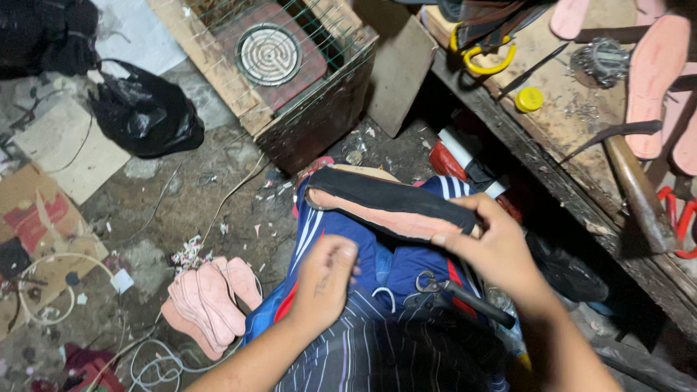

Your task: The person sits on the floor and works a black shoe upper over a last, using pincers to pull and trim the upper material at the sole edge. They hammer the shoe with a cobbler's hammer, press the insole into place, and set the finished shoe on the workbench.

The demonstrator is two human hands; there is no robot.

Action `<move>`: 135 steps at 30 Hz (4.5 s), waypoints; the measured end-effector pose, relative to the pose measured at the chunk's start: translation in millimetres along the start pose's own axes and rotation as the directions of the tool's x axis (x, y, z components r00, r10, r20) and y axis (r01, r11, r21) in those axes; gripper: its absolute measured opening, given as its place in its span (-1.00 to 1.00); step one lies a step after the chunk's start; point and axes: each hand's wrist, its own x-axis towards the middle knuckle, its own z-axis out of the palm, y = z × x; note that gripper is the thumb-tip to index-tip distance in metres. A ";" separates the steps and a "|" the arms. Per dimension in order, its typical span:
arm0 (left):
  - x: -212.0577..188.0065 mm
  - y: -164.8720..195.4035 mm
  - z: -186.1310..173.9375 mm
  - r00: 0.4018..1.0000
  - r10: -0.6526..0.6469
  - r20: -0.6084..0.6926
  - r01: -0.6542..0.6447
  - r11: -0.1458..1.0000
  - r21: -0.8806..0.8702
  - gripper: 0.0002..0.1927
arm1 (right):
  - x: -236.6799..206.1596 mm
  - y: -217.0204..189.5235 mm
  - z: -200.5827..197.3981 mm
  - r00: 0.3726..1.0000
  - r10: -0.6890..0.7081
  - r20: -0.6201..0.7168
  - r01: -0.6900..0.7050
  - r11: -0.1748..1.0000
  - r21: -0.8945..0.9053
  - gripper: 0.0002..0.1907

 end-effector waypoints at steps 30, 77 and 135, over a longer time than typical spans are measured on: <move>83.3 47.5 -24.7 0.855 0.235 0.463 0.281 0.541 -0.793 -0.20 | -83.1 43.7 -9.5 0.982 -0.181 0.048 0.181 0.846 -0.501 -0.65; 75.7 62.7 30.0 0.955 0.293 -0.042 -0.277 0.834 -0.478 -0.50 | 111.2 -22.5 105.5 0.900 -0.208 -0.384 0.234 0.972 0.021 -0.43; 70.5 97.9 -24.7 0.949 0.150 0.279 0.098 0.698 -0.709 -0.59 | 28.9 31.0 79.3 0.863 -0.005 0.505 -0.202 0.913 0.356 -0.31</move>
